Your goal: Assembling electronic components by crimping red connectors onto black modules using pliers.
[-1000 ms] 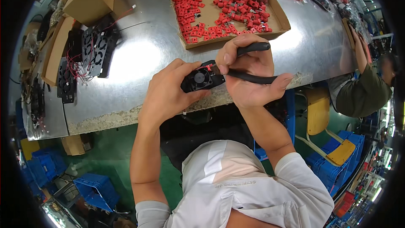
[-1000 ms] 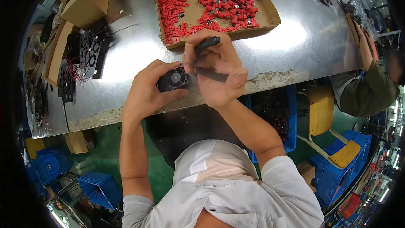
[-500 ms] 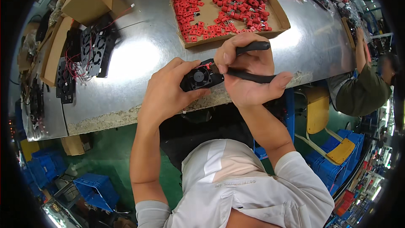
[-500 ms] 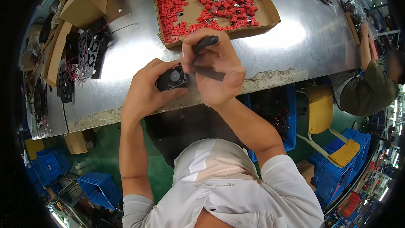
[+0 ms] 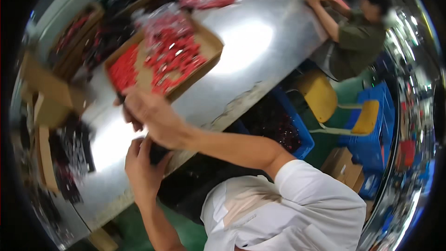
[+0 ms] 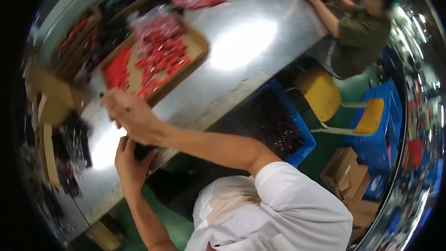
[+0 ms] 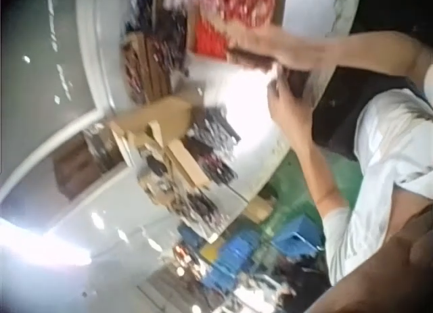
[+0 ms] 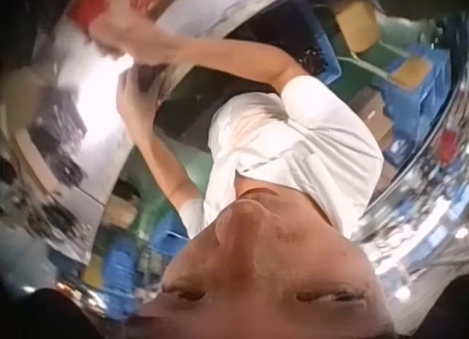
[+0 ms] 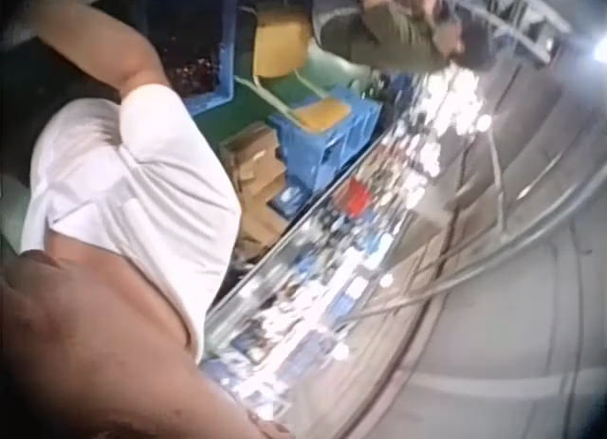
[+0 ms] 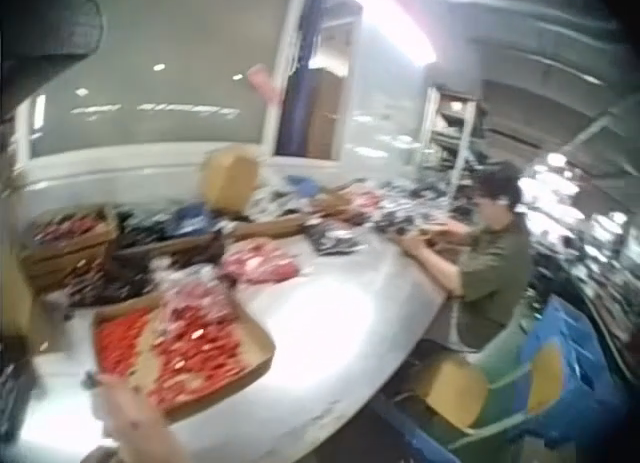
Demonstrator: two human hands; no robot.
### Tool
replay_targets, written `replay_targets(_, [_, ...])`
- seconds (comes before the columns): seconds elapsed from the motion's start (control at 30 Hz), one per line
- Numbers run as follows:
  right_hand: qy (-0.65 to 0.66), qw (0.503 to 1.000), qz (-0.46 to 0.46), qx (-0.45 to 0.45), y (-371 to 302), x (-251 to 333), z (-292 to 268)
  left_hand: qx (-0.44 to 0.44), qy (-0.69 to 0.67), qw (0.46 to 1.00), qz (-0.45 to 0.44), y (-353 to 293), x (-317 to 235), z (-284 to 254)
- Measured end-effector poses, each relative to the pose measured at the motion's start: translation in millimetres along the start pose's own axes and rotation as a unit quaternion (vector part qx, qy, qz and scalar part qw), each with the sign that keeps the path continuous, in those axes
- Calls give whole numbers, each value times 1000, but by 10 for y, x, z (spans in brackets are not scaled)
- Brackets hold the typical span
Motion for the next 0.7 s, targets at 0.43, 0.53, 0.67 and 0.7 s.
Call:
replay_targets(0.43, [-311,910,-225,156,-1352,1394,-775,214,25,912,348,1417,-1827,1556])
replay_targets(0.53, [-446,859,-206,141,-1350,1511,-939,-28,5,909,416,1920,-2472,1476])
replay_targets(0.67, [-556,807,-169,99,-1109,1252,-1379,26,-139,932,333,1858,-2125,1122])
replay_targets(0.7, [-593,777,-174,118,-1010,1087,-1364,-15,-111,937,331,1741,-1786,997])
Point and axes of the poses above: each hand's wrist, its own y-axis towards the middle knuckle, its own z-axis out of the palm, x = y × z, the point moved 6 cm from there along y, towards the middle knuckle, and after that the axes turned 1 degree about y, right-handed, at the moved point
